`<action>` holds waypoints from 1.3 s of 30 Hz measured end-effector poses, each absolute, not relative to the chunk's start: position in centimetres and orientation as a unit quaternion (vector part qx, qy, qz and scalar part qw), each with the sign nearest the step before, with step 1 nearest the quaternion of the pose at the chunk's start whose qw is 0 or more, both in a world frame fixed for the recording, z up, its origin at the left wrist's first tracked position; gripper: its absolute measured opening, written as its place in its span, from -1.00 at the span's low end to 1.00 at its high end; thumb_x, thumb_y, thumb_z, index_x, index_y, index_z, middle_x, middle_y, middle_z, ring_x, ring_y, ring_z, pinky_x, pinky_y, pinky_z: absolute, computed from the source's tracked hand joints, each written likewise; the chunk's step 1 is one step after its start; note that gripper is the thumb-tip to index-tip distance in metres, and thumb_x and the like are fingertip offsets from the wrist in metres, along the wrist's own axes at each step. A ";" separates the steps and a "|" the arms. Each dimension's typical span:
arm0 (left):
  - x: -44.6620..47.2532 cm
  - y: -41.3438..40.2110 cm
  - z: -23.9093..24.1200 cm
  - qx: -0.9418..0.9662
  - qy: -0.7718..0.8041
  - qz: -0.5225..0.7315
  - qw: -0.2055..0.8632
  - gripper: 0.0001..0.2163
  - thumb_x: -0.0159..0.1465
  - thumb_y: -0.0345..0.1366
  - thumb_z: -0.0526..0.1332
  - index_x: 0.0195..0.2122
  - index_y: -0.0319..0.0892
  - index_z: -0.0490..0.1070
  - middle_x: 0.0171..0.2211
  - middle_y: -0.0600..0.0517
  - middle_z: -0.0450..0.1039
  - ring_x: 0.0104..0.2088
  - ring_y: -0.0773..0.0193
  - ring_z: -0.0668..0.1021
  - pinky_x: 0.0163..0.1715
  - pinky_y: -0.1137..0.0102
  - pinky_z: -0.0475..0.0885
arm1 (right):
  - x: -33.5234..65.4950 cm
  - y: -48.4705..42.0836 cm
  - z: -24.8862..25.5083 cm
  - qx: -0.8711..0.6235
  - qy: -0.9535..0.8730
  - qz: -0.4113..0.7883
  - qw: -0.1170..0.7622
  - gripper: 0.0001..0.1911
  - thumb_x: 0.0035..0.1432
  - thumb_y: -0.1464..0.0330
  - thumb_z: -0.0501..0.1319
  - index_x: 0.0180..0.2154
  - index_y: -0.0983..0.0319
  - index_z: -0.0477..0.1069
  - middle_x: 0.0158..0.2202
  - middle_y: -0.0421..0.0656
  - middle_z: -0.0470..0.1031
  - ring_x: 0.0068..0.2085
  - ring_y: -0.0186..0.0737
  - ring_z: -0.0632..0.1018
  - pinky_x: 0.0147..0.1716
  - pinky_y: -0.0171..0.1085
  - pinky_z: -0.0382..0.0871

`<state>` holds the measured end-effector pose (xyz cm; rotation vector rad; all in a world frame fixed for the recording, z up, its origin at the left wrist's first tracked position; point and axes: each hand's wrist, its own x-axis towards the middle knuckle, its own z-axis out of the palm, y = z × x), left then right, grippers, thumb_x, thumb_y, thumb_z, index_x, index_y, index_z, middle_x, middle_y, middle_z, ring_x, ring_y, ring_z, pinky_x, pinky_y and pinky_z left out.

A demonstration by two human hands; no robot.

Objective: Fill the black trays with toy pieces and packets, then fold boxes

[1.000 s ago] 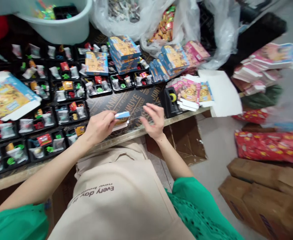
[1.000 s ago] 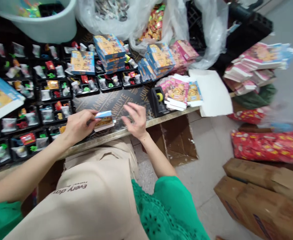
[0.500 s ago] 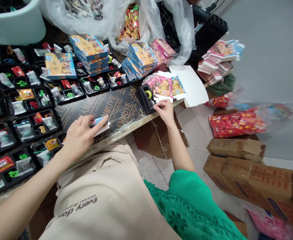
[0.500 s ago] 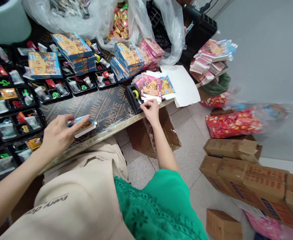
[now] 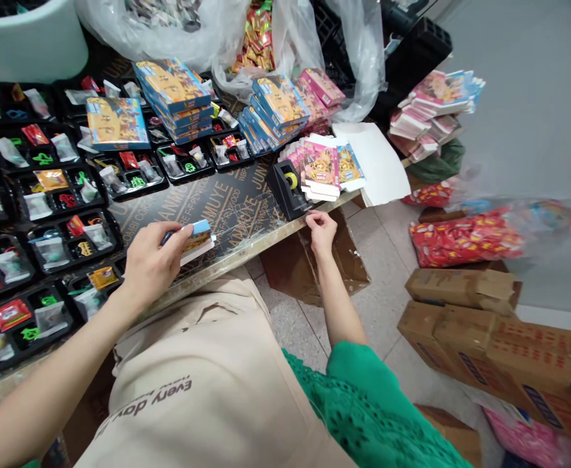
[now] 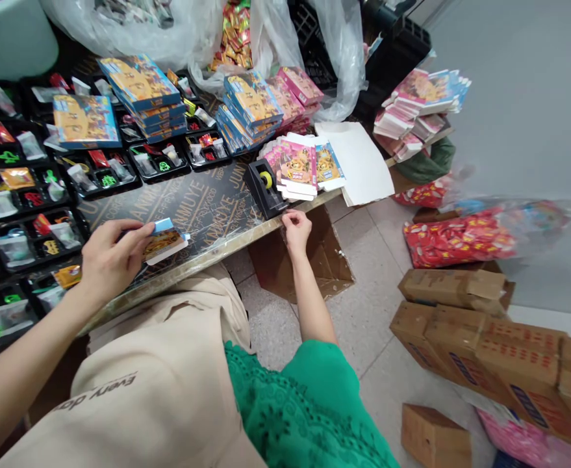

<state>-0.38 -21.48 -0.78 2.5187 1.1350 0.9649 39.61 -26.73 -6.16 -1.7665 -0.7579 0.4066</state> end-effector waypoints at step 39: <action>-1.1 -19.5 1.0 0.746 0.400 0.385 0.369 -0.55 0.39 0.02 0.05 -0.38 -0.20 0.55 -0.26 -0.06 0.48 -0.19 0.19 0.52 -0.12 0.20 0.47 | 23.0 -25.4 -2.7 -0.610 -0.658 0.222 0.382 -0.73 0.20 0.43 0.08 -0.23 0.21 0.56 -0.26 -0.09 0.60 -0.24 -0.13 0.57 -0.21 -0.16 0.45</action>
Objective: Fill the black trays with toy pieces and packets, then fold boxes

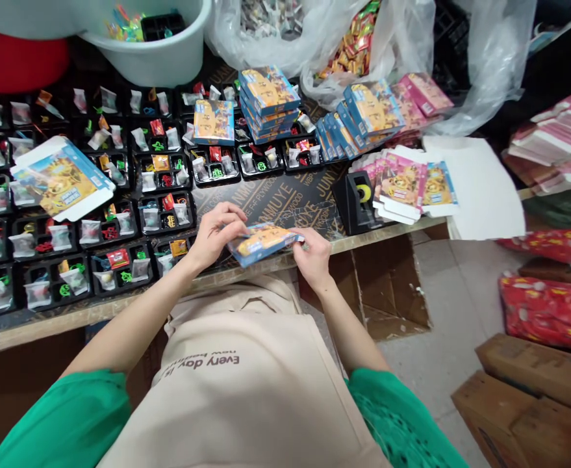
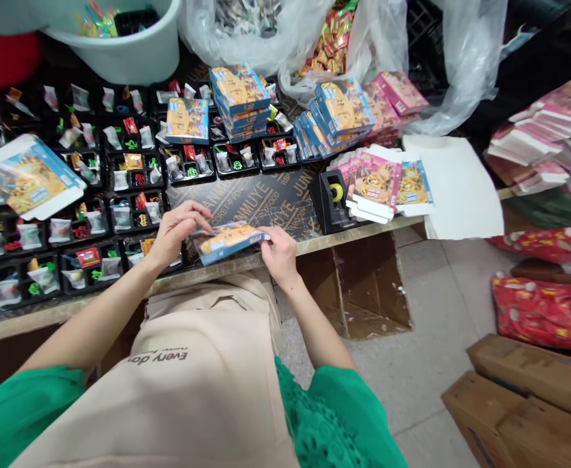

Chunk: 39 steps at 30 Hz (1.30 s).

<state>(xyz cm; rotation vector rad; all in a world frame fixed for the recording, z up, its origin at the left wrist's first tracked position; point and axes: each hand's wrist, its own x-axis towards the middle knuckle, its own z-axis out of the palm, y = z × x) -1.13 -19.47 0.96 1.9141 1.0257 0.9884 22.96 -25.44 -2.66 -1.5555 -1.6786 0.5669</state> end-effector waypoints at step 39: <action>-14.0 -26.1 4.8 0.776 0.576 0.158 0.203 -0.01 -0.03 -0.17 0.44 0.41 -0.04 -0.02 0.13 -0.18 0.12 0.15 -0.15 0.31 0.15 -0.01 0.33 | 14.8 -17.6 2.1 -0.327 -0.900 0.247 0.147 -0.09 0.00 0.21 0.32 0.35 0.10 0.06 0.22 0.04 0.25 0.21 0.14 0.28 0.16 0.09 0.11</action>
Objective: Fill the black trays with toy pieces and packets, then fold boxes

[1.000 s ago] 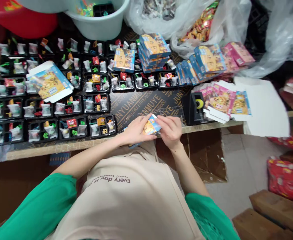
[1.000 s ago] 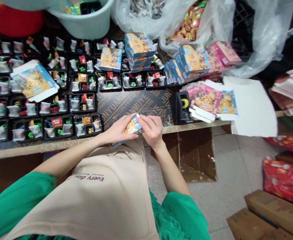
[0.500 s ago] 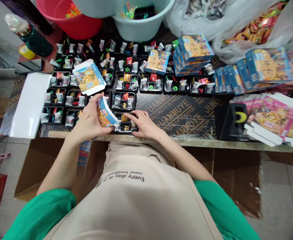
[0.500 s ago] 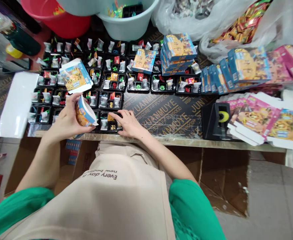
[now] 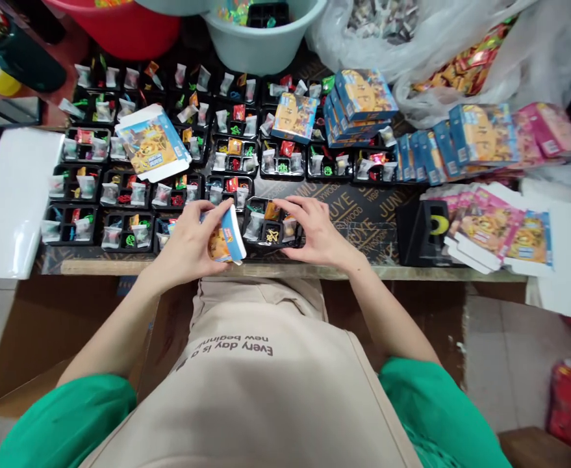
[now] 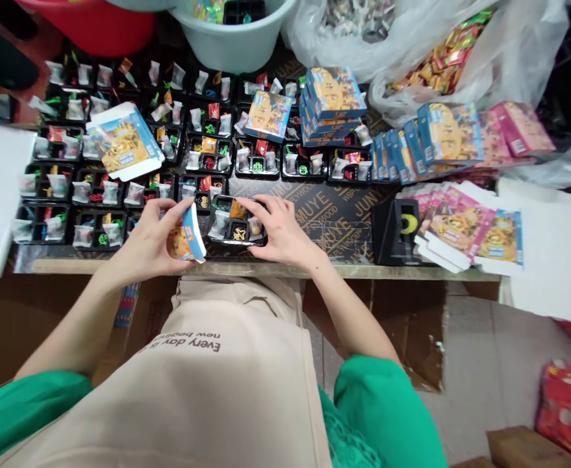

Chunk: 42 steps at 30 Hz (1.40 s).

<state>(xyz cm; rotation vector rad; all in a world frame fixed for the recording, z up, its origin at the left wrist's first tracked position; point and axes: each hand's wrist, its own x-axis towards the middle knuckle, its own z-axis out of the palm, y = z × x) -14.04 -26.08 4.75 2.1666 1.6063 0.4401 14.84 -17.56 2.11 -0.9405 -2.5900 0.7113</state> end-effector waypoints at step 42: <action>-1.8 -22.7 -2.1 0.231 0.430 0.476 0.732 -0.65 0.01 -0.04 0.46 -0.36 -0.25 0.59 -0.41 -0.05 0.59 -0.29 0.15 0.61 -0.29 0.34 0.48 | 14.9 -19.6 -0.2 -0.517 -0.347 0.615 0.484 -0.70 -0.22 0.31 0.46 -0.44 0.18 0.39 -0.48 -0.34 0.43 -0.42 -0.37 0.42 -0.30 -0.32 0.34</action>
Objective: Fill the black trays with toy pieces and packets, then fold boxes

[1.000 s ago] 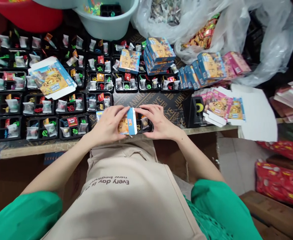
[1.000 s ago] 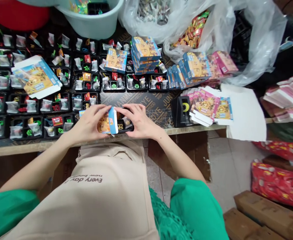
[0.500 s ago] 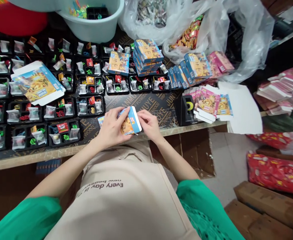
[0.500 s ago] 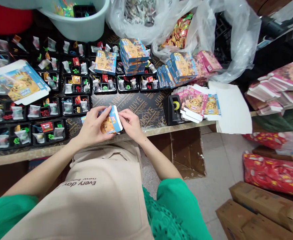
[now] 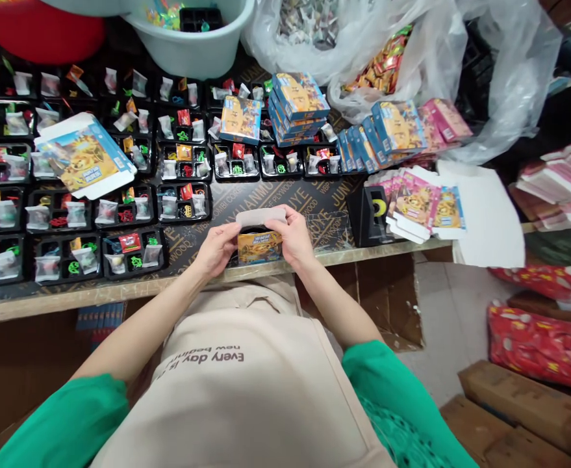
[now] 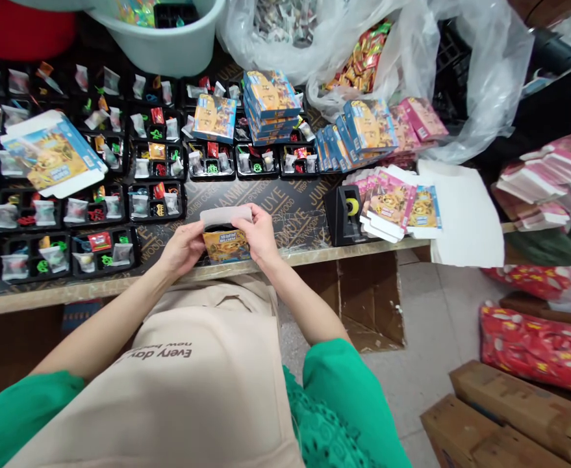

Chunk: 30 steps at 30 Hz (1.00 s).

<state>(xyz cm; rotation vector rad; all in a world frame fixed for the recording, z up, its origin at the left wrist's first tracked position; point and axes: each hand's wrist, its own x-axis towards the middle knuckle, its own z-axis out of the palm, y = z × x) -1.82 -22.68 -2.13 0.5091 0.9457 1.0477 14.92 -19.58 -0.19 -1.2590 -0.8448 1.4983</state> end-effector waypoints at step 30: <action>-3.6 -21.0 2.0 0.577 0.494 0.422 0.495 -0.82 0.07 -0.19 0.42 -0.50 -0.20 0.58 -0.44 -0.06 0.57 -0.38 0.19 0.57 -0.30 0.33 0.46 | 18.3 -19.6 0.1 -0.483 -0.530 0.542 0.438 -0.76 -0.09 0.15 0.48 -0.45 0.15 0.58 -0.38 -0.18 0.57 -0.30 -0.20 0.53 -0.19 -0.15 0.44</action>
